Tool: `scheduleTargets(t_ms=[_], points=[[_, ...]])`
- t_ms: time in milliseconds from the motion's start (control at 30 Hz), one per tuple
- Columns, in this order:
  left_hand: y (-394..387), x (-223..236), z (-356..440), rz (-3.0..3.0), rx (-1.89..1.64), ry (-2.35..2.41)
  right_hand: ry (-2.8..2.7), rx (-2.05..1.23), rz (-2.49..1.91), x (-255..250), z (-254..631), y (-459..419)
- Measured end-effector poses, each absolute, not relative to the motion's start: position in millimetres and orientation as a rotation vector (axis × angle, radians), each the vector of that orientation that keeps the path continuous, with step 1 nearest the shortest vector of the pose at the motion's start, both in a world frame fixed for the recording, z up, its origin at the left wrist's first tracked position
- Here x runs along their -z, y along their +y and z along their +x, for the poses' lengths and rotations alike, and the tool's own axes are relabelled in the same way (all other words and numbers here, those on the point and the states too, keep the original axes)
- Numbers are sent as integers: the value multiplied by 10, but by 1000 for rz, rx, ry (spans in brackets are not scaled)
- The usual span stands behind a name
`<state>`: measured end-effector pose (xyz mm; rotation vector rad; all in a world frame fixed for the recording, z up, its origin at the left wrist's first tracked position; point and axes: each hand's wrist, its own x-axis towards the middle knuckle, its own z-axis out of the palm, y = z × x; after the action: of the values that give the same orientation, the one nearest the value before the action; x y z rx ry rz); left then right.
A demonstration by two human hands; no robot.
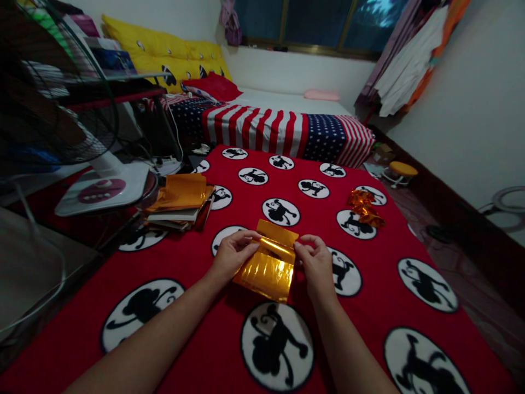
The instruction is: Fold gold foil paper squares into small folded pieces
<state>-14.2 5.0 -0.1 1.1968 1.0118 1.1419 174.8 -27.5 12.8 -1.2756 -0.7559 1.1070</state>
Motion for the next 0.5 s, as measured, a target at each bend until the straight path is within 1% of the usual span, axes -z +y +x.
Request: scheduleTargets(t_ms=[200,500], points=[[58,34,-161,1340,-1071,1093,-811,-1129,-1230,-147,1746,-270],[43,17,-150,1520,-1115,1160,-977,-1188,-1261,-138,1706,-282]])
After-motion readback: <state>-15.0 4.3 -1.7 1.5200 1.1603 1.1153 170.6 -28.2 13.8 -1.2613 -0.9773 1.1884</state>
